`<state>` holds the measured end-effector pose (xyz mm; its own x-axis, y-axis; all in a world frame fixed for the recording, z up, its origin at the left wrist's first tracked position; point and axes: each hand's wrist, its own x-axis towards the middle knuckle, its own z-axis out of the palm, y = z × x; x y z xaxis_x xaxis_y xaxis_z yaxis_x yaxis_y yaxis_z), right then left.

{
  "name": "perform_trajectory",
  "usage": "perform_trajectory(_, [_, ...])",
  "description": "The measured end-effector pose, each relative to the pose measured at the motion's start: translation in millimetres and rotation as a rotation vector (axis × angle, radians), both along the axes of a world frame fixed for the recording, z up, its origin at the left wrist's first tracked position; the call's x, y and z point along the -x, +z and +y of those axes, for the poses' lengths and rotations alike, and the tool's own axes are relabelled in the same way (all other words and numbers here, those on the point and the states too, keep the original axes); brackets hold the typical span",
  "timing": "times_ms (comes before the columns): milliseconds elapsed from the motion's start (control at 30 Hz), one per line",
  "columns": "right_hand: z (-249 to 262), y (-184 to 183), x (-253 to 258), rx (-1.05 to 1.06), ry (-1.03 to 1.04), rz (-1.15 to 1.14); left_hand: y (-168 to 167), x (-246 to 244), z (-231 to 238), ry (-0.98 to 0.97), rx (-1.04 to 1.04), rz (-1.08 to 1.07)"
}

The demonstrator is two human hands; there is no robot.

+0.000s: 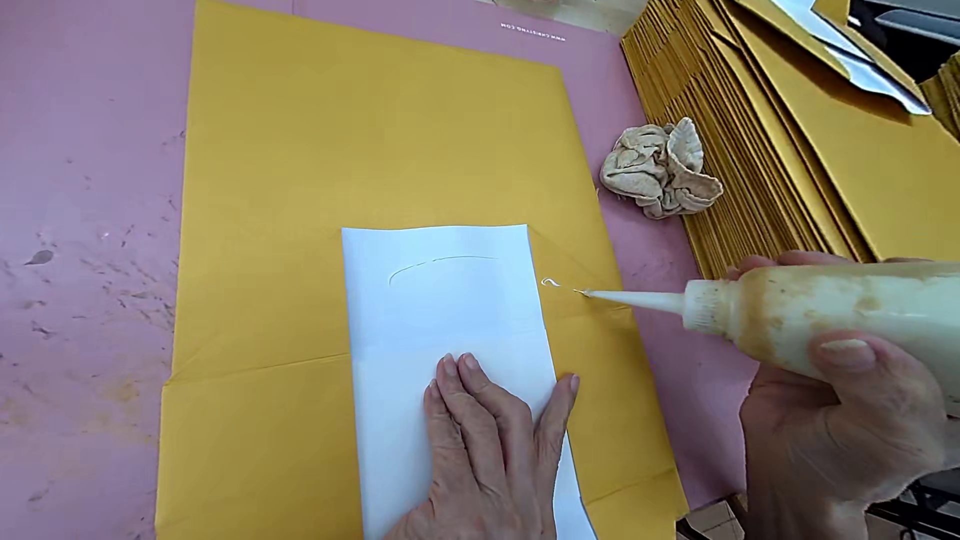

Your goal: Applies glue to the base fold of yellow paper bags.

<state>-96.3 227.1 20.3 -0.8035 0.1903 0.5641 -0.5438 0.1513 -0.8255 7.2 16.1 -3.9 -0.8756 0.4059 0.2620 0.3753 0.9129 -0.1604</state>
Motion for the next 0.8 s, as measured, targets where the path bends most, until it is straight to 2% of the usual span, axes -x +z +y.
perform_trajectory(267, [22.2, -1.5, -11.1, 0.024, -0.091, 0.013, 0.8, -1.4, -0.7, -0.004, 0.037, -0.012])
perform_trajectory(433, [31.4, -3.4, -13.0, 0.015, -0.079, 0.019, -0.2, -1.6, -0.7, -0.011, 0.050, -0.005])
perform_trajectory(800, [11.3, 0.4, 2.6, 0.008, -0.037, 0.013, 0.1, -1.1, 0.3, -0.010, 0.024, -0.010])
